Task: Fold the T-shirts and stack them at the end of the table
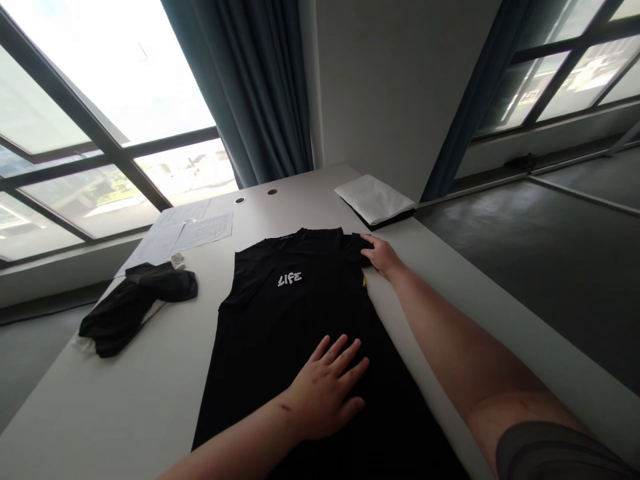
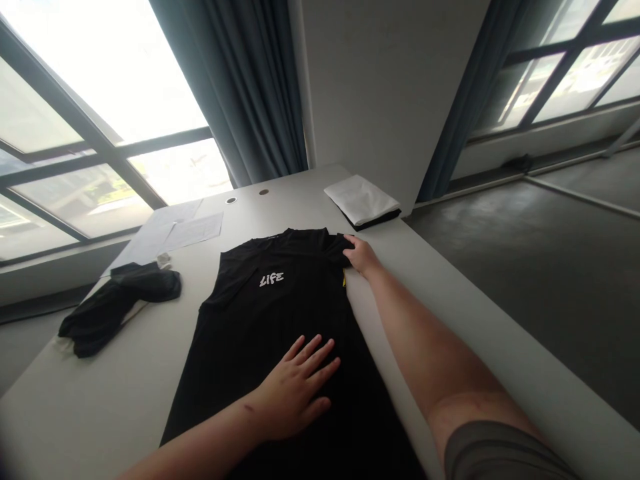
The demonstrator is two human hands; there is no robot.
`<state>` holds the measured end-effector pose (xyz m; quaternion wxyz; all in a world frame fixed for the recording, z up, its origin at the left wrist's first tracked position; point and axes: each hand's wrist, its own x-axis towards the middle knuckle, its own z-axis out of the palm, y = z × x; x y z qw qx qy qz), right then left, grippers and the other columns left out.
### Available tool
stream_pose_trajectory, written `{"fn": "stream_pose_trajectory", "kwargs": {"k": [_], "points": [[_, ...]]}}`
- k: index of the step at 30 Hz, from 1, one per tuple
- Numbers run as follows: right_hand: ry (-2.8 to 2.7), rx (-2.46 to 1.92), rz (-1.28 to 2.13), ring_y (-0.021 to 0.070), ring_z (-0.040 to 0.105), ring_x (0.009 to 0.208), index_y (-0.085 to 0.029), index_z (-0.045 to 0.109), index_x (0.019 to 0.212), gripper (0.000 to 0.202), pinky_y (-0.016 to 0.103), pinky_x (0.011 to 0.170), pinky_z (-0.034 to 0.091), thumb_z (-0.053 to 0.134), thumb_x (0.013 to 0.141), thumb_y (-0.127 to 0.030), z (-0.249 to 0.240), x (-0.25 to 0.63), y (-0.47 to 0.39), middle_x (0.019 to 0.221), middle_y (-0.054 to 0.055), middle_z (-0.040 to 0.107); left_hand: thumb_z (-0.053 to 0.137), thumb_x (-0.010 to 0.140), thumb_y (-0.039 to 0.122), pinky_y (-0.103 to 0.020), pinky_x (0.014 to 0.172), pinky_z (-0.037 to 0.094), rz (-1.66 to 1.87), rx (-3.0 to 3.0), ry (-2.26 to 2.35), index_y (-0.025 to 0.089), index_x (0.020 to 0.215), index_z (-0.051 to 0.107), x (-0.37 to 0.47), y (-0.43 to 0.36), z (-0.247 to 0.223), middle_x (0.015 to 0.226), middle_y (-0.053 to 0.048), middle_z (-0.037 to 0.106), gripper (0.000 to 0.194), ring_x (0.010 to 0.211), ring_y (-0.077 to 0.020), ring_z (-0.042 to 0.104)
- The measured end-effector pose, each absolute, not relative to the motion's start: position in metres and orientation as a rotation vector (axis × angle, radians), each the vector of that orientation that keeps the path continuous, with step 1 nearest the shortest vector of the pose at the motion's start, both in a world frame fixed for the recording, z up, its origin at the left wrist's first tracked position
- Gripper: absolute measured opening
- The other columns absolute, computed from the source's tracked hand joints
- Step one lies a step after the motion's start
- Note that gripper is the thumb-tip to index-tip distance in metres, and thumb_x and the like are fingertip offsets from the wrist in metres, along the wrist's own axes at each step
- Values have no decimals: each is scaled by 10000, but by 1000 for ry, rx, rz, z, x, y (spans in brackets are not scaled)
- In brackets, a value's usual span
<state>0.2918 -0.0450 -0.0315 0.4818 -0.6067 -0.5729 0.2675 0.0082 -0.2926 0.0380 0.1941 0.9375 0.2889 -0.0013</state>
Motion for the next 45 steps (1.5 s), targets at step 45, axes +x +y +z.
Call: {"fn": "stream_pose_trajectory", "kwargs": {"k": [45], "points": [[-2217, -2167, 425, 355, 135, 1582, -20, 212, 1642, 881, 490, 1269, 102, 358, 1006, -612, -3, 134, -11, 1710, 242, 112, 541, 994, 412, -614, 1254, 240, 136, 2540, 1642, 312, 1598, 398, -58, -273, 13, 1708, -69, 247, 629, 1573, -334, 219]]}}
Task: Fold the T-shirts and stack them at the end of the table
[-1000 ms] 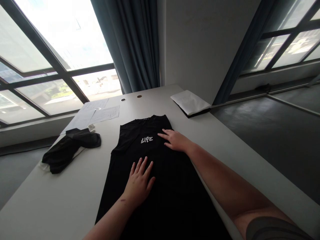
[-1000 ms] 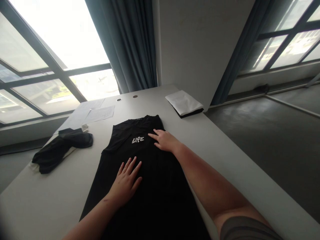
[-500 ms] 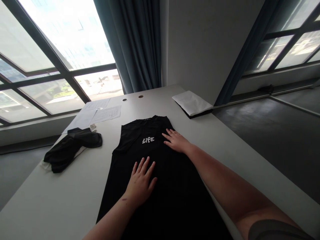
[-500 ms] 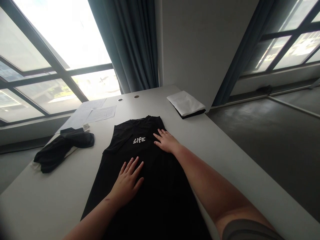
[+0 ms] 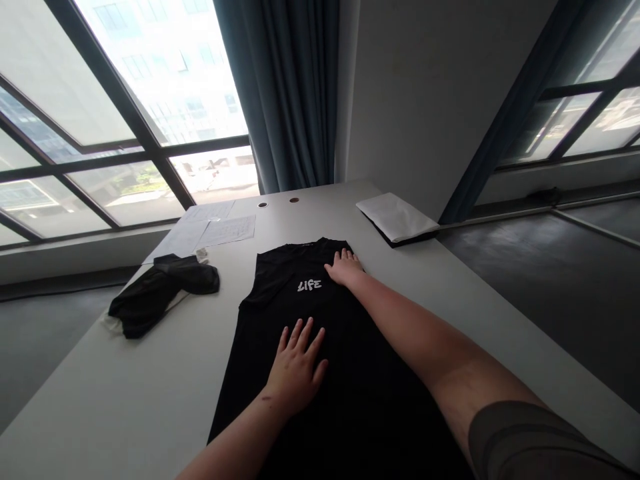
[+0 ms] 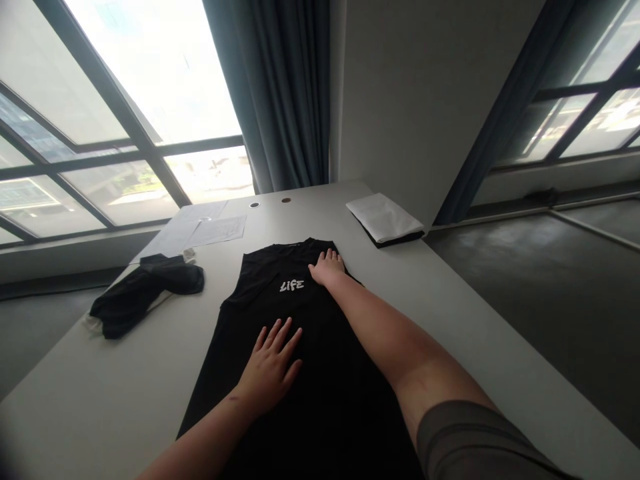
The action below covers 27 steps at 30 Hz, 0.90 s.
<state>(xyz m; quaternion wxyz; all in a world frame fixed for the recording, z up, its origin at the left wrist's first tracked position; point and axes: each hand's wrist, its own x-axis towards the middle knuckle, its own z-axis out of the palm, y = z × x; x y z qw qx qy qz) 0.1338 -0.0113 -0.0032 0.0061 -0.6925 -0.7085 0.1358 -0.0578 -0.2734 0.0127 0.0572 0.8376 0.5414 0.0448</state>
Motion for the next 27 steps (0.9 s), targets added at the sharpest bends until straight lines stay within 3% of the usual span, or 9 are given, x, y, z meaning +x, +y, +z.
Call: {"fn": "stream_pose_trajectory", "kwargs": {"k": [6, 11, 15, 27], "points": [[-2085, -2241, 360, 318, 20, 1596, -45, 138, 1659, 850, 517, 1265, -1, 269, 1015, -585, -11, 122, 29, 1729, 197, 9, 489, 1015, 489, -605, 1268, 214, 225, 2489, 1596, 340, 1608, 368, -62, -274, 10, 1718, -44, 225, 623, 1581, -318, 200], [-2078, -2375, 304, 337, 44, 1592, -38, 169, 1654, 836, 552, 1255, -38, 285, 1016, -567, -5, 113, 38, 1726, 203, 39, 474, 1015, 515, -613, 1268, 213, 278, 2444, 1604, 362, 1602, 378, -63, -273, 7, 1717, -27, 238, 614, 1578, -322, 216], [-2198, -2215, 272, 302, 48, 1595, 0, 179, 1642, 793, 473, 1274, 17, 273, 1029, -493, -6, 93, 34, 1730, 182, 58, 467, 1014, 529, -610, 1268, 215, 296, 2416, 1599, 373, 1593, 391, -63, -273, 8, 1714, -18, 247, 605, 1577, -321, 221], [-2159, -2207, 415, 267, -15, 1598, -22, 62, 1658, 879, 432, 1278, -9, 197, 1020, -611, -11, 84, 62, 1739, 143, -10, 476, 1015, 505, -608, 1273, 188, 220, 2401, 1585, 372, 1618, 340, -63, -271, 10, 1724, -16, 206, 632, 1583, -324, 195]]}}
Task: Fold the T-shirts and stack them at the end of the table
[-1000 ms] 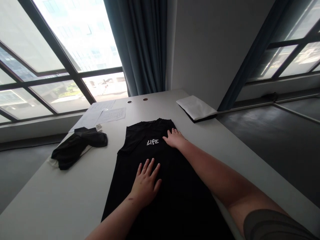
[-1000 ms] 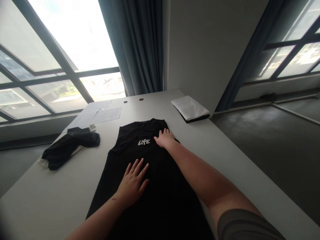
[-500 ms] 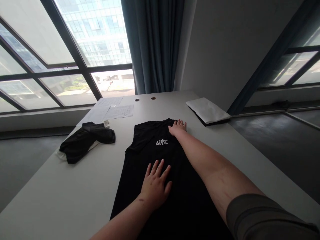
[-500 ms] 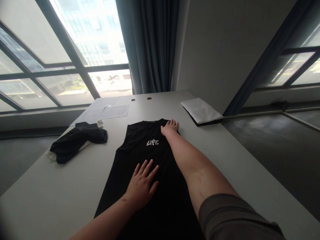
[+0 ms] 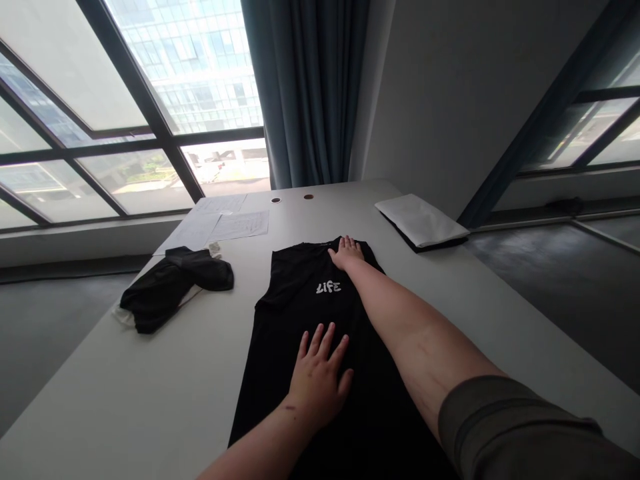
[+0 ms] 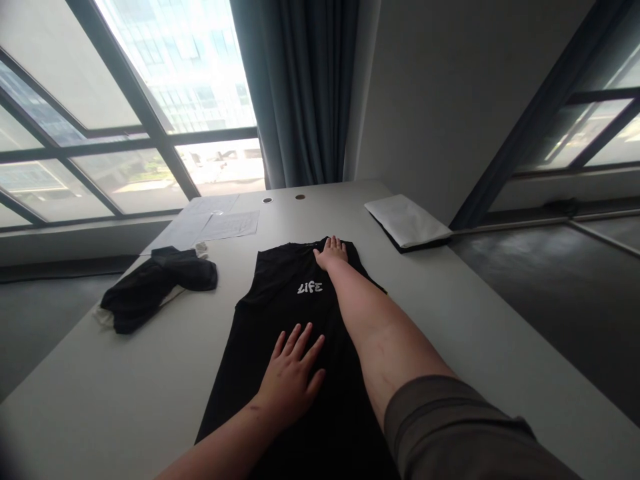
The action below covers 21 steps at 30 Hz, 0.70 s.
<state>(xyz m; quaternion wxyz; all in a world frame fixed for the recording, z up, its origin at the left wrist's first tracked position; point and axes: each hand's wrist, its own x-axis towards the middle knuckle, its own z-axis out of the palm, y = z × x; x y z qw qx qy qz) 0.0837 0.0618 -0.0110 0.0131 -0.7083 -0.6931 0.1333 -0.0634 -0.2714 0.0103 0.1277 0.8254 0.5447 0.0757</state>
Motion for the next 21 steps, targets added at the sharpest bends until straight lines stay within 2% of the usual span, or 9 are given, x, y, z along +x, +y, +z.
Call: {"fn": "stream_pose_trajectory", "kwargs": {"k": [7, 12, 15, 21], "points": [[-2073, -2170, 349, 311, -28, 1596, -19, 75, 1655, 838, 436, 1274, 18, 228, 1037, -564, 6, 86, 36, 1730, 197, -32, 467, 1015, 518, -608, 1274, 185, 209, 2393, 1588, 371, 1619, 340, -64, -270, 9, 1725, -13, 197, 634, 1584, -326, 187], [-2097, -2241, 484, 348, 108, 1586, -17, 99, 1654, 810, 467, 1262, 123, 293, 1033, -500, 3, 114, -25, 1719, 232, 54, 438, 1019, 546, -606, 1278, 168, 232, 2400, 1576, 366, 1616, 347, -64, -269, 6, 1726, -16, 186, 631, 1588, -313, 172], [-2239, -2136, 414, 332, 96, 1591, -3, 182, 1640, 819, 447, 1272, 88, 304, 1024, -529, -12, 135, -69, 1719, 220, 84, 440, 1020, 542, -598, 1280, 170, 228, 2414, 1583, 366, 1611, 361, -64, -269, 5, 1722, -15, 204, 622, 1587, -311, 177], [-2350, -1989, 210, 334, 113, 1590, -62, 254, 1640, 800, 466, 1275, 83, 318, 1025, -569, -28, 152, -140, 1718, 196, 122, 458, 1016, 516, -600, 1273, 188, 229, 2456, 1605, 363, 1607, 373, -64, -270, 3, 1719, -15, 220, 616, 1583, -316, 196]]}}
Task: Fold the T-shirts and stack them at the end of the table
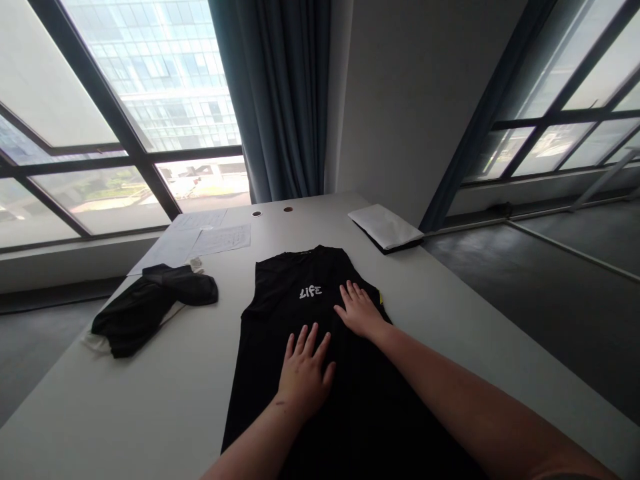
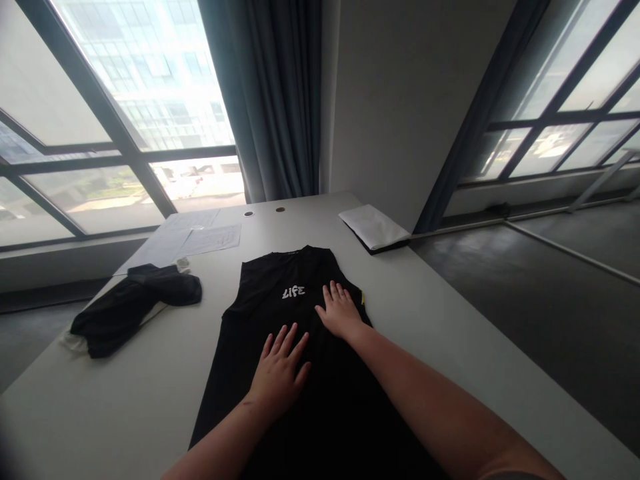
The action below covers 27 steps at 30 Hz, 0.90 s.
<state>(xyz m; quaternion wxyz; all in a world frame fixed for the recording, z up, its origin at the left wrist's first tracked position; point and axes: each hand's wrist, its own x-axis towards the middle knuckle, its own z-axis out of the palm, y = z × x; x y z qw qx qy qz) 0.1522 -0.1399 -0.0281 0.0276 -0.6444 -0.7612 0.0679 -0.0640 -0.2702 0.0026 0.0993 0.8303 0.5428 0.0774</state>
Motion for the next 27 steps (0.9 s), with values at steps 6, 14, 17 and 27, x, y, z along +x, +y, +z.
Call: {"fn": "stream_pose_trajectory", "kwargs": {"k": [6, 14, 17, 27], "points": [[-2356, -1970, 284, 357, 158, 1579, -66, 269, 1638, 810, 463, 1264, 146, 346, 1023, -587, -19, 139, -151, 1705, 223, 161, 455, 1016, 512, -592, 1275, 185, 242, 2481, 1615, 367, 1606, 372, -65, -270, -1, 1717, -10, 232, 613, 1582, -310, 203], [-2315, -1990, 320, 295, 116, 1593, -20, 240, 1631, 781, 393, 1276, 115, 291, 1024, -508, -3, 157, -59, 1718, 186, 145, 445, 1017, 523, -586, 1280, 168, 224, 2447, 1609, 360, 1608, 372, -64, -271, 3, 1720, -19, 221, 618, 1588, -303, 179], [-2343, -1971, 344, 288, 107, 1595, -30, 220, 1638, 783, 396, 1274, 104, 276, 1029, -519, -7, 156, -28, 1722, 187, 115, 460, 1009, 516, -585, 1282, 173, 215, 2426, 1604, 363, 1608, 370, -64, -271, 5, 1721, -14, 214, 625, 1588, -309, 174], [-2196, -2213, 246, 295, 42, 1597, -20, 134, 1652, 882, 450, 1273, 21, 221, 1024, -634, -22, 135, 29, 1728, 197, 27, 465, 997, 529, -609, 1276, 179, 267, 2362, 1572, 379, 1602, 379, -65, -271, 8, 1720, -7, 214, 629, 1586, -317, 183]]}}
